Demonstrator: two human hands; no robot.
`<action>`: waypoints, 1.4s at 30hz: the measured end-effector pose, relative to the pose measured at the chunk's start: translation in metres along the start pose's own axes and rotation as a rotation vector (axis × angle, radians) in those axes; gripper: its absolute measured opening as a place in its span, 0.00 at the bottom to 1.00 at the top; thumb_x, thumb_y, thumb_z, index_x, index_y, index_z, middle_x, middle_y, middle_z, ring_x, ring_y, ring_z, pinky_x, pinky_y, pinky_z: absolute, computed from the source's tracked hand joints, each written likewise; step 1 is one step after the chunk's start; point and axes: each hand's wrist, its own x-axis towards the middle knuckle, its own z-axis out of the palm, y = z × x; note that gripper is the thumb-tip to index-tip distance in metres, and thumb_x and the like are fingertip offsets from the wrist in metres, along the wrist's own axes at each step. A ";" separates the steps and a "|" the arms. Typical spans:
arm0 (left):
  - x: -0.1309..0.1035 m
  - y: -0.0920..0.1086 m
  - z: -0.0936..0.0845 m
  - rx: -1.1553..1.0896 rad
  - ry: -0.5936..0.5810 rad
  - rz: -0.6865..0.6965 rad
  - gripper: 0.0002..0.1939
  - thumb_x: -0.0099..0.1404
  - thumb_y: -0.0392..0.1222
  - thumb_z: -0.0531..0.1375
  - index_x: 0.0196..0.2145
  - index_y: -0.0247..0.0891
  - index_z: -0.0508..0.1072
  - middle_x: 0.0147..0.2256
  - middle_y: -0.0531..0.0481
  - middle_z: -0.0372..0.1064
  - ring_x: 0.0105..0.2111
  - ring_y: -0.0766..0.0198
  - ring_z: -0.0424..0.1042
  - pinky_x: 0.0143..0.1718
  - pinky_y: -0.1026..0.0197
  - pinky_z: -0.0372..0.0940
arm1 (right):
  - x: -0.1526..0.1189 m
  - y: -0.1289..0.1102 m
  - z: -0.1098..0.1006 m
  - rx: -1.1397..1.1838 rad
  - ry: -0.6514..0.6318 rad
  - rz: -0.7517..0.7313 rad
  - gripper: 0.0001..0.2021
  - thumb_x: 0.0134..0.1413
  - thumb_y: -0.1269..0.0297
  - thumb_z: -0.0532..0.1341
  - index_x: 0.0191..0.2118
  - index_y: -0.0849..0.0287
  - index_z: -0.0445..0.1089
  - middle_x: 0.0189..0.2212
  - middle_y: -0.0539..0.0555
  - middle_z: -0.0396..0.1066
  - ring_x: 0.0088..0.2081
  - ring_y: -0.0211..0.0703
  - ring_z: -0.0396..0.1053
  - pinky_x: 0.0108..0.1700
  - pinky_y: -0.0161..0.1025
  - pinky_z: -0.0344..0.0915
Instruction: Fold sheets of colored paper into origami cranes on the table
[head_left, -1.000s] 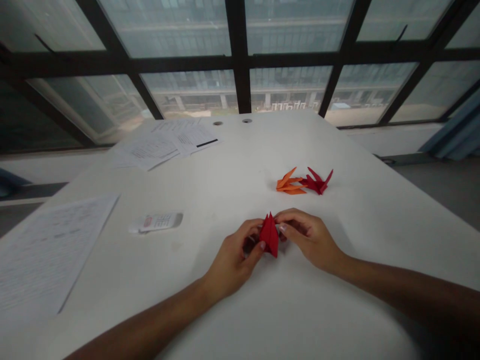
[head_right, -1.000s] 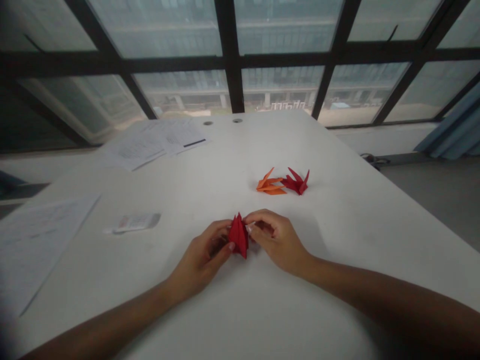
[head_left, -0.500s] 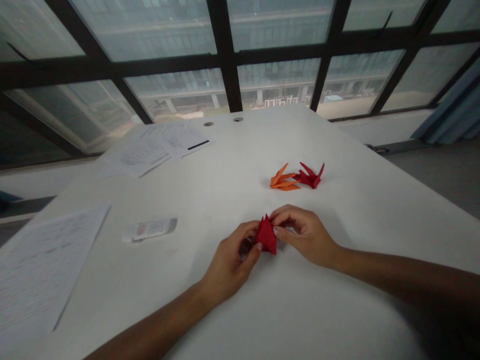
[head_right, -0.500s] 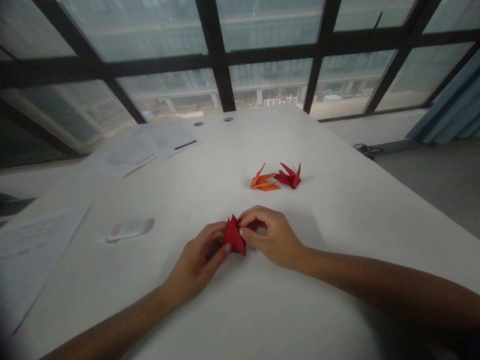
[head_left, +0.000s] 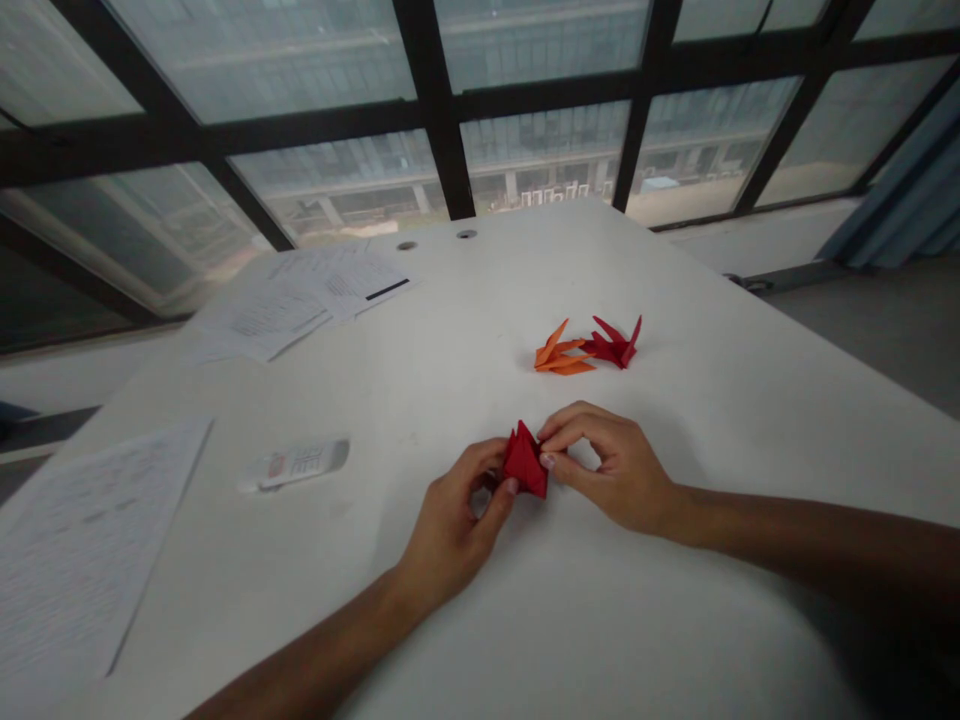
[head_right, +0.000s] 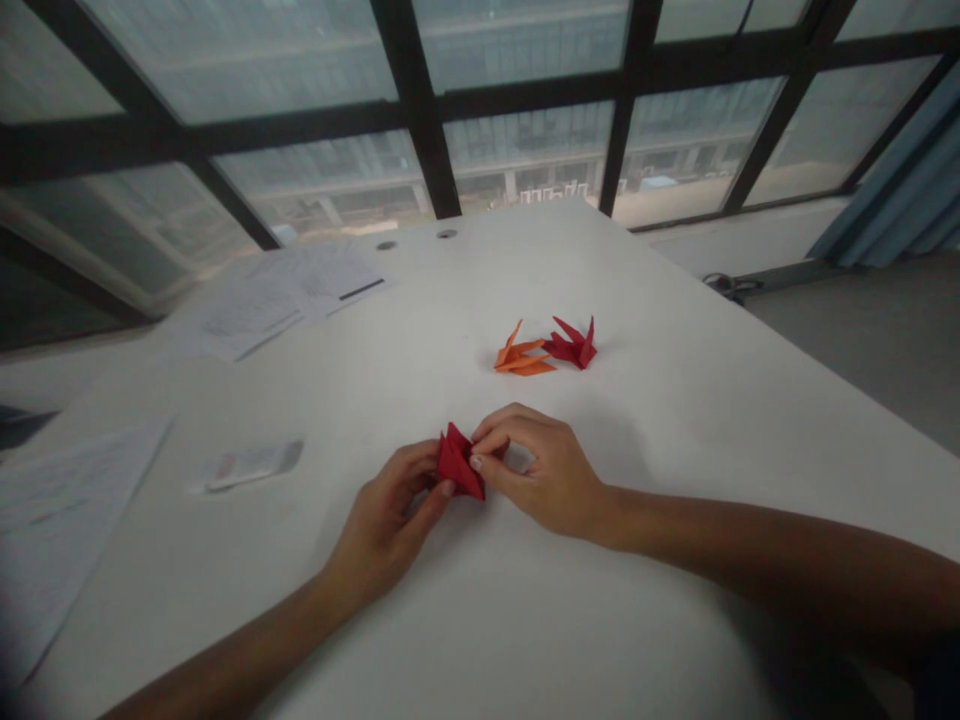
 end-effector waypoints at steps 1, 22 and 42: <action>0.000 0.000 0.000 -0.002 -0.002 -0.002 0.15 0.73 0.39 0.58 0.56 0.44 0.66 0.48 0.47 0.75 0.43 0.62 0.77 0.47 0.57 0.72 | 0.000 0.000 0.000 0.005 -0.006 0.009 0.03 0.59 0.70 0.67 0.35 0.55 0.74 0.38 0.53 0.76 0.39 0.42 0.74 0.44 0.40 0.69; 0.002 0.000 -0.001 -0.105 -0.018 -0.084 0.16 0.73 0.42 0.58 0.56 0.42 0.66 0.50 0.43 0.74 0.40 0.62 0.75 0.45 0.57 0.71 | 0.008 0.011 0.001 0.372 -0.085 0.505 0.08 0.58 0.62 0.65 0.42 0.57 0.72 0.34 0.49 0.71 0.36 0.39 0.70 0.41 0.39 0.66; 0.009 0.005 -0.006 0.152 0.054 0.047 0.02 0.71 0.37 0.60 0.39 0.40 0.73 0.36 0.50 0.70 0.37 0.63 0.70 0.40 0.61 0.66 | -0.003 -0.008 0.001 0.107 -0.249 0.390 0.09 0.66 0.59 0.61 0.35 0.57 0.71 0.29 0.49 0.73 0.32 0.39 0.69 0.35 0.36 0.63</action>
